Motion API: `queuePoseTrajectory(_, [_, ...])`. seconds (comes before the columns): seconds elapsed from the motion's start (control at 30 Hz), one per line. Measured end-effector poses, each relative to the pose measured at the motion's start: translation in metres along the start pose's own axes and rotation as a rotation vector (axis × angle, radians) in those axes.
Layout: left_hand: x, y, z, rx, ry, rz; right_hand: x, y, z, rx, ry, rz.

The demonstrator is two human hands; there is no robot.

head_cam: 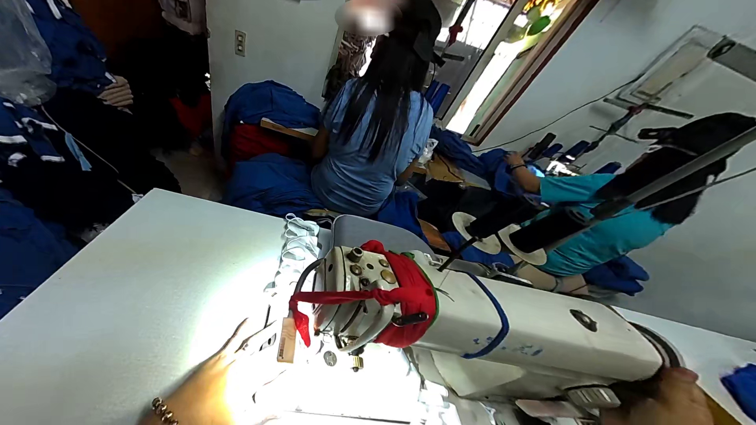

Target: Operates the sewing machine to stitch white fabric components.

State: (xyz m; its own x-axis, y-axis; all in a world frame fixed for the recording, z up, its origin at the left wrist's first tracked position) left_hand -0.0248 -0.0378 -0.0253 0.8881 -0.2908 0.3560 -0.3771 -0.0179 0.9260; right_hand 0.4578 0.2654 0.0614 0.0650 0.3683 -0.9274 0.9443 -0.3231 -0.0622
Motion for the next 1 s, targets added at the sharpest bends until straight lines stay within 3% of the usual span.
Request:
queuePoseTrajectory(0.17, [-0.003,-0.007,0.002,0.070,-0.029,-0.042,-0.007,0.001,-0.007,0.006,-0.014,0.061])
queuePoseTrajectory(0.37, [0.004,0.001,-0.001,-0.041,0.054,0.033,-0.042,-0.006,-0.036,-0.059,-0.116,0.633])
queuePoseTrajectory(0.63, [0.015,-0.004,-0.002,-0.021,0.024,0.062,-0.049,-0.015,-0.044,-0.089,-0.121,0.727])
queuePoseTrajectory(0.7, [0.018,-0.007,0.001,0.047,-0.004,0.022,-0.055,-0.012,-0.033,-0.052,-0.004,0.666])
queuePoseTrajectory(0.83, [0.023,-0.008,0.004,0.105,-0.024,-0.005,-0.105,-0.024,0.067,0.022,0.617,0.557])
queuePoseTrajectory(0.87, [0.022,-0.009,0.004,0.112,-0.025,-0.002,-0.110,-0.034,0.106,-0.116,0.724,0.499])
queuePoseTrajectory(1.0, [0.020,-0.009,0.006,0.119,-0.046,-0.002,-0.092,-0.115,0.255,-1.047,0.876,0.497])
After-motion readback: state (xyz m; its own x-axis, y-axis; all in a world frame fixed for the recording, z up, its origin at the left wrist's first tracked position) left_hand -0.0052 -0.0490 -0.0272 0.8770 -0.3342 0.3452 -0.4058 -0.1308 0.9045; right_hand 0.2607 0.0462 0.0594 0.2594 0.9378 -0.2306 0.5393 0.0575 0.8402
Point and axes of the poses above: each hand's wrist, its own z-axis away from the middle knuckle, its own y-axis out of the back of the hand, x = y × z, the point moved 2 cm from there along -z, towards the middle knuckle, and after that the axes turned 6 degrees about -y, right-handed, at the moved point
